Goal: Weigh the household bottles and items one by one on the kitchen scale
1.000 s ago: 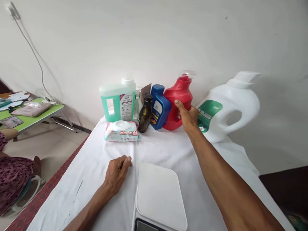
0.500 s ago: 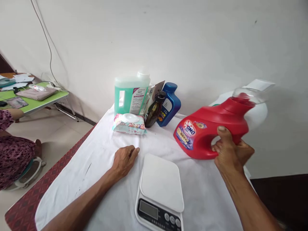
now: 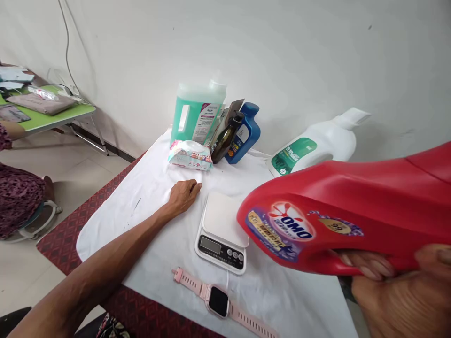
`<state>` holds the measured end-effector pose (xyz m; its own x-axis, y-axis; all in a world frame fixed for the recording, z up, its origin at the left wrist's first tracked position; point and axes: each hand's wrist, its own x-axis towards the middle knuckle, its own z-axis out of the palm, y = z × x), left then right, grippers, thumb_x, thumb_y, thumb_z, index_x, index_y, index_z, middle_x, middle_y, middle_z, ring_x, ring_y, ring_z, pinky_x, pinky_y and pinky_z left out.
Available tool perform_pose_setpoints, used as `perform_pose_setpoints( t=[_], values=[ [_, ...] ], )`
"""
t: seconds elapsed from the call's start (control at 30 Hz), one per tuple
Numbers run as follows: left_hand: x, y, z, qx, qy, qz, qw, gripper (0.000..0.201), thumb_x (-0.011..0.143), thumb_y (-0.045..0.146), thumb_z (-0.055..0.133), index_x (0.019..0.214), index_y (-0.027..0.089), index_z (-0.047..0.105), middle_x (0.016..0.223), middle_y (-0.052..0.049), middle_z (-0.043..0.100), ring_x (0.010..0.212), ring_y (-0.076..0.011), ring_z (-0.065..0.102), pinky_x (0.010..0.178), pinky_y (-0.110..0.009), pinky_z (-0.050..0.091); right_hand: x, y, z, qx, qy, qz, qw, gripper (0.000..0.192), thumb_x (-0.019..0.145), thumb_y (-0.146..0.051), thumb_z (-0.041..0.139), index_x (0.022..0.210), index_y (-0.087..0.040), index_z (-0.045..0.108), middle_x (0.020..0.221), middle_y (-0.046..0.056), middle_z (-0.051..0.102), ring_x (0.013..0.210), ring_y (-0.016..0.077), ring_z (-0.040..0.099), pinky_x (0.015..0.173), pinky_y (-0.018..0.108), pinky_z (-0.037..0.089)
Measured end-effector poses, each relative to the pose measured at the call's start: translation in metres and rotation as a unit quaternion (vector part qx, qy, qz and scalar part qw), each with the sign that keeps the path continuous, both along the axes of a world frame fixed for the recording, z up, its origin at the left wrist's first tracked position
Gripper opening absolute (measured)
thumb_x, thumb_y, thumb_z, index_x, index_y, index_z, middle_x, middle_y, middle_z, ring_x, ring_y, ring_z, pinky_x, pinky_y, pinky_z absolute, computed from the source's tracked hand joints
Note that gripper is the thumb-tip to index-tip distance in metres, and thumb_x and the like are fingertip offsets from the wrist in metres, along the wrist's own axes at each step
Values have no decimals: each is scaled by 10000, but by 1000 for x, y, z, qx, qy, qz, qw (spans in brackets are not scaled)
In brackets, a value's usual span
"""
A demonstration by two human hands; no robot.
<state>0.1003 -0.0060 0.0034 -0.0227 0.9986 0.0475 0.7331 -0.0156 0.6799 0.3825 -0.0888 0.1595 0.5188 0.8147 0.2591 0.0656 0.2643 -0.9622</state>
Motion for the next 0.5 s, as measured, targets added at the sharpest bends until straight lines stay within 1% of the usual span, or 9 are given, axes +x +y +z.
perform_pose_setpoints(
  t=[0.07, 0.13, 0.2, 0.27, 0.37, 0.5],
  values=[
    [-1, 0, -1, 3, 1, -6, 1000, 372, 1075, 370, 423, 853, 210, 675, 944, -82, 800, 855, -219, 693, 730, -319, 357, -20, -2, -1, -6, 40, -13, 999, 451, 482, -263, 707, 440, -213, 261, 388, -77, 252, 321, 55, 262, 328, 231, 220],
    [-1, 0, -2, 5, 4, -8, 1000, 369, 1080, 365, 415, 867, 213, 674, 960, -77, 803, 872, -221, 701, 731, -326, 351, -36, 1, -7, -16, 64, -13, 998, 513, 432, -290, 748, 416, -210, 241, 349, -85, 249, 292, 52, 259, 309, 223, 237],
    [-1, -1, -2, 6, 9, -9, 1000, 368, 1085, 356, 403, 887, 213, 678, 979, -76, 805, 889, -222, 708, 726, -334, 339, -46, 5, -13, -27, 77, 5, 997, 554, 417, -318, 795, 400, -208, 252, 342, -84, 267, 292, 50, 279, 310, 218, 267],
    [-1, -2, -1, 3, 19, -9, 1000, 377, 1090, 355, 394, 901, 211, 687, 975, -82, 803, 894, -227, 711, 714, -343, 322, -50, 11, -20, -23, 76, 31, 996, 603, 412, -350, 836, 390, -209, 250, 340, -83, 263, 294, 47, 281, 313, 216, 275],
    [0, -3, 1, -4, 32, -7, 999, 395, 1095, 357, 385, 913, 210, 703, 951, -90, 795, 893, -232, 712, 700, -350, 302, -52, 17, -28, -6, 63, 63, 996, 670, 448, -419, 895, 411, -213, 259, 353, -89, 249, 307, 40, 267, 320, 209, 269],
    [0, -3, 2, -6, 39, -5, 999, 394, 1097, 334, 380, 932, 209, 716, 962, -93, 795, 909, -235, 714, 698, -352, 292, -51, 22, -39, 0, 49, 98, 994, 680, 557, -503, 909, 443, -229, 297, 379, -86, 267, 334, 49, 258, 335, 229, 275]
  ],
)
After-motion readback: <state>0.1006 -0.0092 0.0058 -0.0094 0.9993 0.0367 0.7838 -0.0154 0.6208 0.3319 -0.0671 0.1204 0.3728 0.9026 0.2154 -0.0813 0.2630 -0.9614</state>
